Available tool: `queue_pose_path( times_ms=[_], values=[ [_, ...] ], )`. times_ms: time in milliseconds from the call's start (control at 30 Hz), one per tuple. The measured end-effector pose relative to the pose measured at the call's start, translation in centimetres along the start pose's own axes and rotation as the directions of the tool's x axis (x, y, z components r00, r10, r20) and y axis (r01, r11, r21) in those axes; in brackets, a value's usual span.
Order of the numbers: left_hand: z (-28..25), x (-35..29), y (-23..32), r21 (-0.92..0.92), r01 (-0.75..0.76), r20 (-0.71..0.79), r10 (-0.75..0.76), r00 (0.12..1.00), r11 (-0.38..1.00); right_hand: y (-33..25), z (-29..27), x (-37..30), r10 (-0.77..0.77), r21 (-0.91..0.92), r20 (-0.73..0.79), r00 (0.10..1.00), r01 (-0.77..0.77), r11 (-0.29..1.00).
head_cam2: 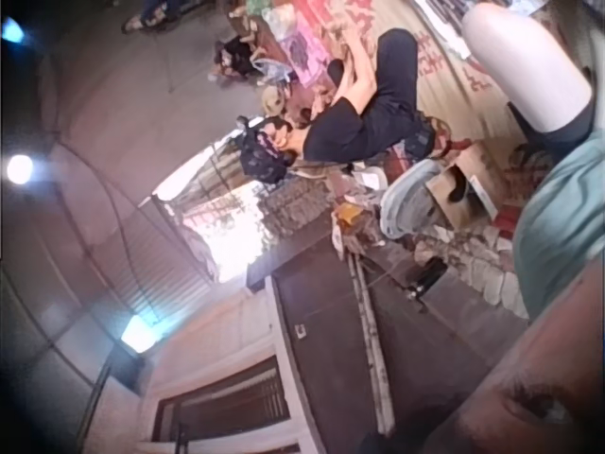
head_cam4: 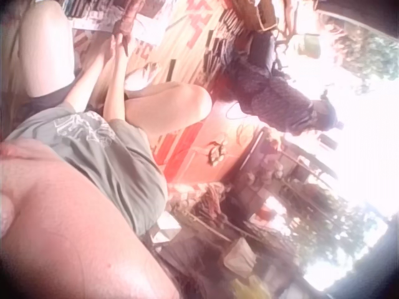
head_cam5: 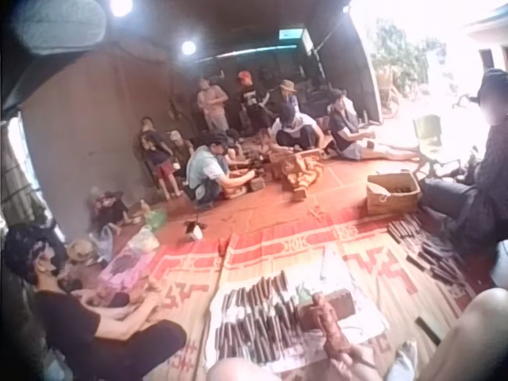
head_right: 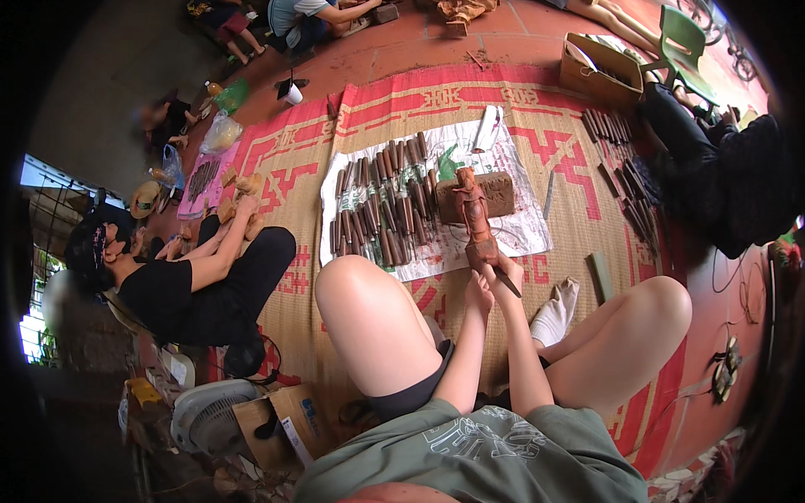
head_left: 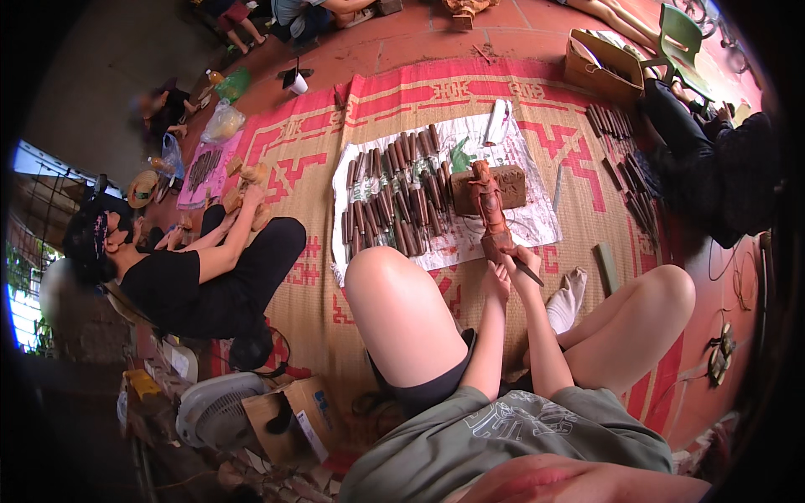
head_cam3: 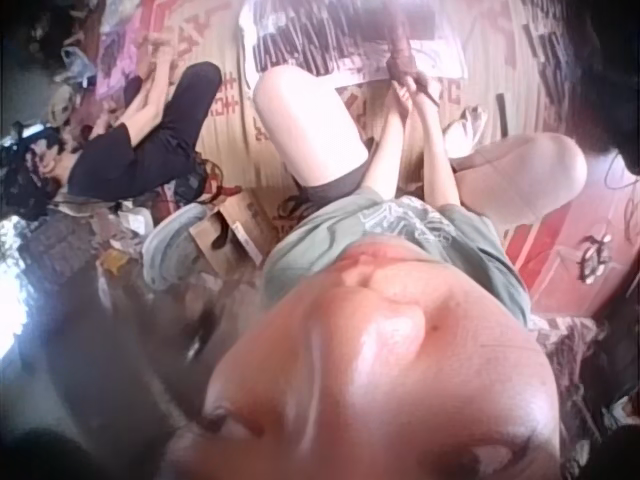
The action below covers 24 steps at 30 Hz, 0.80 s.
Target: The person sits on a mat and carves a small wooden figurine using a chisel. They hold the figurine in their left hand and use the chisel in their right hand to shape the wood, occasionally rotating the object to access different sides.
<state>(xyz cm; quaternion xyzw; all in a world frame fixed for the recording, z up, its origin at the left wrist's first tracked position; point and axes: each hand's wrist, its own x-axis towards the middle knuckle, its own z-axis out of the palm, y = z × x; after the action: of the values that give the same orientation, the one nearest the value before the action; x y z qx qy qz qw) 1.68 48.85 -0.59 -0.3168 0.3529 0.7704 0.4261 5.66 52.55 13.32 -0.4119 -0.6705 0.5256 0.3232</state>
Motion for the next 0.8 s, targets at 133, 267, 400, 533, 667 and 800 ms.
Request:
queue_pose_path(
  times_ms=[133, 267, 400, 533, 667, 800],
  values=[
    [-2.4, 1.5, 1.7, -0.030, 0.097, 0.107, -0.093, 0.990, 0.995, 0.0, 1.2, -0.1, -0.041, -0.060, -0.012, 0.999, 0.040, 0.997],
    [0.5, -1.7, 1.9, 0.040, 0.053, 0.077, -0.056, 0.996, 0.998, 1.7, -1.9, -0.5, 0.049, -0.210, -0.036, 0.998, -0.055, 0.976],
    [0.5, -2.1, 1.9, -0.002, 0.021, 0.109, -0.021, 0.994, 1.000, 1.9, -1.8, 1.4, -0.062, 0.023, -0.157, 0.986, 0.066, 0.998],
    [-0.2, -1.3, 1.7, -0.036, 0.039, 0.082, -0.036, 0.996, 0.999, 3.3, -0.1, 1.3, 0.025, 0.128, -0.022, 0.999, -0.022, 0.992],
    [0.2, -2.0, 2.1, 0.004, 0.015, 0.086, -0.015, 0.996, 1.000, 5.3, -2.2, 0.3, 0.145, 0.121, 0.089, 0.985, -0.155, 0.980],
    [0.3, -1.6, 1.7, -0.059, 0.038, 0.083, -0.033, 0.996, 0.998, 3.8, -0.3, 2.3, -0.085, 0.193, -0.127, 0.988, 0.108, 0.975]
  ],
)
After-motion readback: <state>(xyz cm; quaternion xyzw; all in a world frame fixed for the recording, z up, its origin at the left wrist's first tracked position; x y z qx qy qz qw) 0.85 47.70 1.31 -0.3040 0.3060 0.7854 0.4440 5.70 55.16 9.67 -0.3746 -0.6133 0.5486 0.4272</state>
